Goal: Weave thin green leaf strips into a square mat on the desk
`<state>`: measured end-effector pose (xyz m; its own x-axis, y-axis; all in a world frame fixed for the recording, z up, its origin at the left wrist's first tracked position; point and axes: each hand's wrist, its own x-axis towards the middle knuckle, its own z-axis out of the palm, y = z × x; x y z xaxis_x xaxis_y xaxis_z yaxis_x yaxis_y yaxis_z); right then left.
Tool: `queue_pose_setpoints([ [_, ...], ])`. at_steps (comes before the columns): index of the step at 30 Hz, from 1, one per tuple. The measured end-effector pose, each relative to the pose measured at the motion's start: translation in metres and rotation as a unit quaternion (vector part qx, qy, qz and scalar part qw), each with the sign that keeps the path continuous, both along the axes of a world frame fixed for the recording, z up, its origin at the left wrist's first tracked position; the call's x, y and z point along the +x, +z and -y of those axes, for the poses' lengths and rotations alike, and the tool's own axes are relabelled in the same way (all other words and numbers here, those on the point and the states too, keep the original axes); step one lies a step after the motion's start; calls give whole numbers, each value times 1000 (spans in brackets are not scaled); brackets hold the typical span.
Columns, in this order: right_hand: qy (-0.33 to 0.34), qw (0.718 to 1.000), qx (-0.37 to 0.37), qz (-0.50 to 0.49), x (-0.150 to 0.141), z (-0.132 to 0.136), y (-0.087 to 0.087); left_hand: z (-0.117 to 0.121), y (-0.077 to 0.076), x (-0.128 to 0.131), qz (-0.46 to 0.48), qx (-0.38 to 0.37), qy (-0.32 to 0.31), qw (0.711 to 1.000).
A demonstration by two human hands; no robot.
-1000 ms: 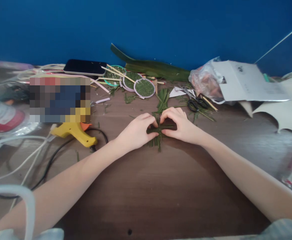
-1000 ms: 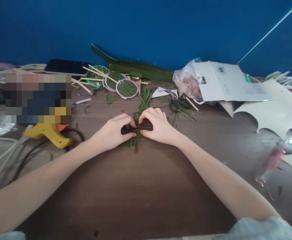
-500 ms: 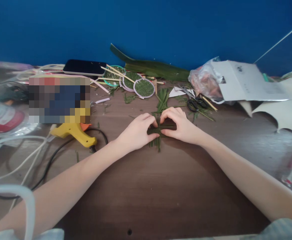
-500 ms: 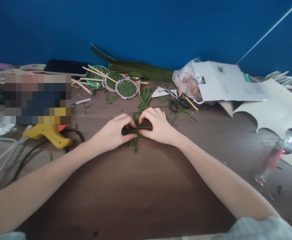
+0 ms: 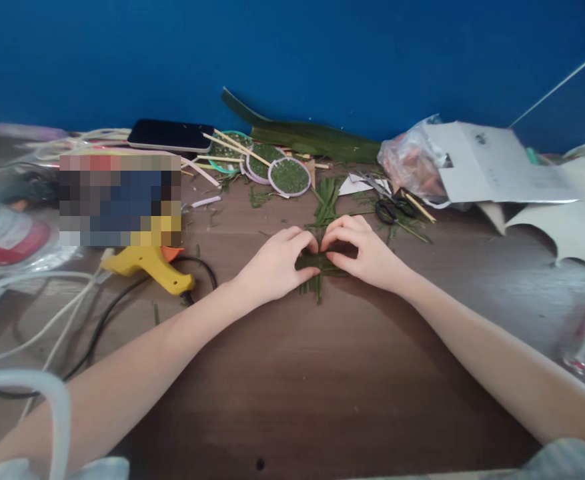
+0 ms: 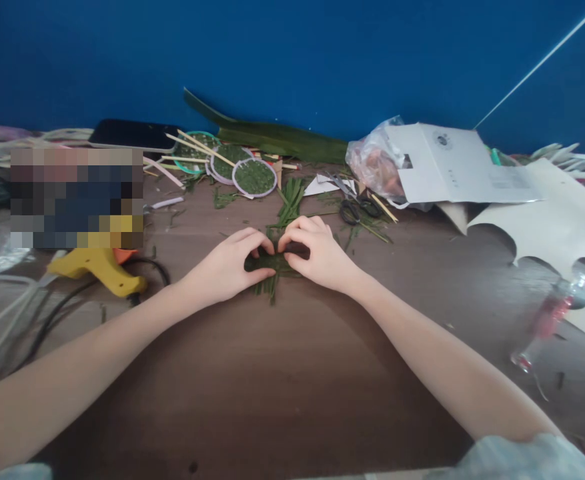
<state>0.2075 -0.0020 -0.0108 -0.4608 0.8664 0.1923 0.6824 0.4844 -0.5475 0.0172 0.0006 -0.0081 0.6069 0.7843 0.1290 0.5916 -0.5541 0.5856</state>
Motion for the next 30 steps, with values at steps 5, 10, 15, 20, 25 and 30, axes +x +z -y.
queue_pose_setpoints([
  [5,-2,1000,9,-4,0,0,-1,1,0,1,9,-12,33,999],
  [10,0,1000,15,-8,1,0,-2,2,2,2,7,-20,36,999],
  [15,1,1000,21,-10,1,0,-1,1,1,2,5,-22,34,999],
  [20,2,999,31,-6,0,1,0,1,2,2,7,-23,34,999],
  [25,15,999,45,-10,2,0,-2,1,2,2,9,-27,36,999],
  [30,34,997,69,-30,3,-2,-6,1,3,1,8,-37,38,999],
])
